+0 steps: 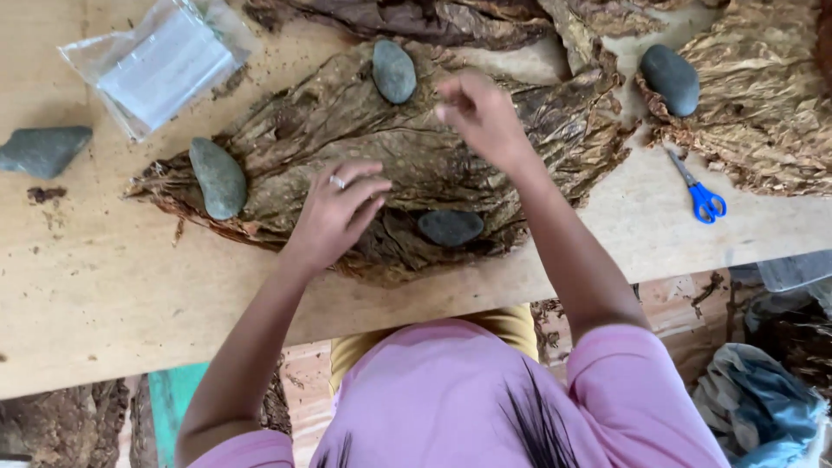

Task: The person places smooth stones onto large dried leaves laid out on a wooden table. They adjust the positions of the stones and smooth the leaves with their hands. Another person's hands are also visible working on a similar arrangement nearby.

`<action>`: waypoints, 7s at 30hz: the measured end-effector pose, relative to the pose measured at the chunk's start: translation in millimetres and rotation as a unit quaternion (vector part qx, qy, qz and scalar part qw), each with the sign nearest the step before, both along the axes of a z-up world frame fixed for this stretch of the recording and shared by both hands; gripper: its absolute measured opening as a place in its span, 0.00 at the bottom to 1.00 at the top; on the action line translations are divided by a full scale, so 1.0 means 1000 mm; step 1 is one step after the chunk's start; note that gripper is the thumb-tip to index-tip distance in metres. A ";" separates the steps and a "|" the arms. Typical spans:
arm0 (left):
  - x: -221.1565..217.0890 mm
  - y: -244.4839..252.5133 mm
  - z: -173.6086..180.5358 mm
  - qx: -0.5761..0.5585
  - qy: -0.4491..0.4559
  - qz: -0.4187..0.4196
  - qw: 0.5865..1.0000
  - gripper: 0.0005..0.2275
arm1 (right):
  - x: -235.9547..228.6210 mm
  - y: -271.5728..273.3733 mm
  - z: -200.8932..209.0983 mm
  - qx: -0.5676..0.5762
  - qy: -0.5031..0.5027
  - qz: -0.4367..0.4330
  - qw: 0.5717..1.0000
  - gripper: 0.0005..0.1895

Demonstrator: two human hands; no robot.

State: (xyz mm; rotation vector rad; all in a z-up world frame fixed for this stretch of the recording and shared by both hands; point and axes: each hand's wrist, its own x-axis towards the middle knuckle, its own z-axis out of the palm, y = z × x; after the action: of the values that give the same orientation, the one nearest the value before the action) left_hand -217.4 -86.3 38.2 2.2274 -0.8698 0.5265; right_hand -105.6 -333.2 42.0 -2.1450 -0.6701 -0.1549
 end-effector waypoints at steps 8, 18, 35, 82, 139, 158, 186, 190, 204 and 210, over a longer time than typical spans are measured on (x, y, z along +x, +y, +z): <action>-0.029 -0.029 -0.040 0.063 0.013 0.067 0.996 0.10 | -0.129 -0.019 -0.041 -0.158 -0.099 0.025 0.982 0.24; 0.001 -0.051 -0.064 0.191 0.041 0.127 0.973 0.09 | -0.142 -0.028 -0.047 -0.116 -0.084 0.044 0.989 0.33; -0.100 -0.063 -0.072 0.207 -0.114 0.199 0.951 0.06 | -0.109 -0.033 -0.030 0.186 -0.028 0.091 0.978 0.29; -0.106 0.077 -0.077 -0.112 0.181 0.357 0.910 0.16 | -0.195 0.086 -0.099 -0.243 -0.208 0.080 0.944 0.19; 0.097 -0.227 0.037 -0.166 0.350 -0.028 0.921 0.08 | -0.031 -0.127 0.101 0.190 -0.065 -0.005 0.980 0.33; 0.095 -0.274 0.005 0.017 0.315 0.015 0.949 0.32 | 0.031 -0.182 -0.097 -0.387 0.030 -0.253 0.886 0.28; 0.171 -0.343 -0.068 0.368 0.173 -0.056 0.912 0.30 | -0.028 -0.188 -0.039 0.574 0.034 -0.120 0.809 0.21; 0.216 -0.323 -0.055 0.228 0.321 -0.235 0.889 0.25 | -0.036 -0.171 -0.037 0.563 0.010 -0.181 0.806 0.21; 0.263 -0.178 -0.073 0.222 0.196 0.052 0.954 0.11 | -0.026 -0.176 -0.085 -0.227 0.043 -0.382 0.895 0.27; 0.232 -0.135 -0.031 0.158 0.233 -0.043 0.959 0.04 | -0.023 -0.174 -0.084 -0.249 0.075 -0.401 0.878 0.28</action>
State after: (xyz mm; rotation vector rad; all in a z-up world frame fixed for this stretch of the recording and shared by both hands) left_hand 14.8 -221.7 7.0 2.4345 -0.8318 -0.1952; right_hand -129.1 -506.9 -42.1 -2.7865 0.3590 -0.2719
